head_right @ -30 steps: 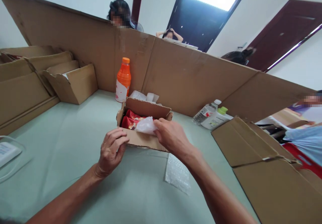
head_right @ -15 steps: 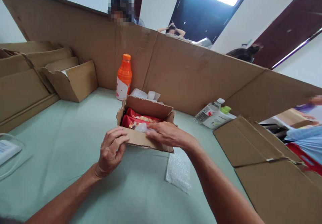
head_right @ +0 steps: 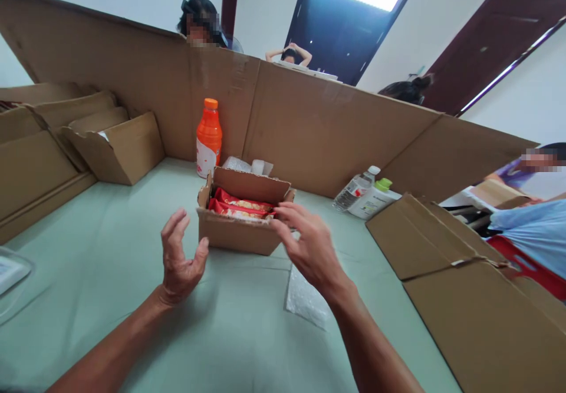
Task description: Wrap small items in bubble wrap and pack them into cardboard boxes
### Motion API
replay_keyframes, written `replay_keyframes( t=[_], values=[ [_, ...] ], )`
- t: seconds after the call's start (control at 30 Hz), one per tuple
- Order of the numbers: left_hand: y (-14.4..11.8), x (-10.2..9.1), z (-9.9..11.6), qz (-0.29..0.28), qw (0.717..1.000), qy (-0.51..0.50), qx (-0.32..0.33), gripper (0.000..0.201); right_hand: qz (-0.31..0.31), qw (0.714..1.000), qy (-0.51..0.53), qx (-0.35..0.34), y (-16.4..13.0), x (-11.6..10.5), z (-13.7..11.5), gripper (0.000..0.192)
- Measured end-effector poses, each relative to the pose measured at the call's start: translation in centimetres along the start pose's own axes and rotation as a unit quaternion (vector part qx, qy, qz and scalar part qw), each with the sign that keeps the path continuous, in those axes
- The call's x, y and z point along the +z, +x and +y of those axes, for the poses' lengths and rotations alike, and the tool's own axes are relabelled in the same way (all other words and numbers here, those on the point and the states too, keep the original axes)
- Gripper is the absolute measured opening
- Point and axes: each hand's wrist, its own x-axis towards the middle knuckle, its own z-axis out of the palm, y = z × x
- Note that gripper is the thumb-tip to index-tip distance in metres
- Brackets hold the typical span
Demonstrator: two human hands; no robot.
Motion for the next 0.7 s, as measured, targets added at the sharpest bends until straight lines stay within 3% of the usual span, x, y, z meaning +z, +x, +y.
replay_keyframes(
  t=[0.07, 0.13, 0.2, 0.27, 0.33, 0.43, 0.57, 0.7],
  values=[
    [-0.1, 0.3, -0.2, -0.006, 0.999, -0.018, -0.051, 0.065, 0.143, 0.988, 0.030, 0.041, -3.3, -0.9, 1.3, 0.023],
    [-0.3, 0.6, -0.6, -0.025, 0.994, -0.038, -0.095, 0.064, 0.197, 0.973, 0.065, 0.101, -6.2, -0.3, 2.9, 0.020],
    [-0.8, 1.1, -1.0, -0.048, 0.989, -0.057, -0.127, 0.065, 0.160, 0.968, 0.107, 0.160, -8.3, 1.6, 4.4, 0.022],
    [-1.5, 1.7, -1.7, -0.069, 0.981, -0.079, -0.161, 0.066, 0.082, 0.965, 0.147, 0.203, -9.1, 4.3, 5.4, 0.033],
    [-2.2, 2.2, -2.4, -0.089, 0.969, -0.102, -0.208, 0.066, 0.026, 0.958, 0.180, 0.223, -8.9, 7.0, 6.1, 0.050],
    [-2.9, 2.9, -3.4, -0.121, 0.943, -0.138, -0.277, 0.065, -0.010, 0.951, 0.219, 0.219, -7.8, 9.6, 6.6, 0.063],
    [-3.3, 3.2, -3.3, -0.136, 0.931, -0.158, -0.301, 0.066, -0.018, 0.945, 0.255, 0.201, -7.4, 10.2, 7.4, 0.062],
    [-3.8, 2.5, -1.5, -0.139, 0.930, -0.144, -0.309, 0.068, -0.012, 0.944, 0.247, 0.218, -8.1, 9.9, 8.2, 0.062]
  ],
)
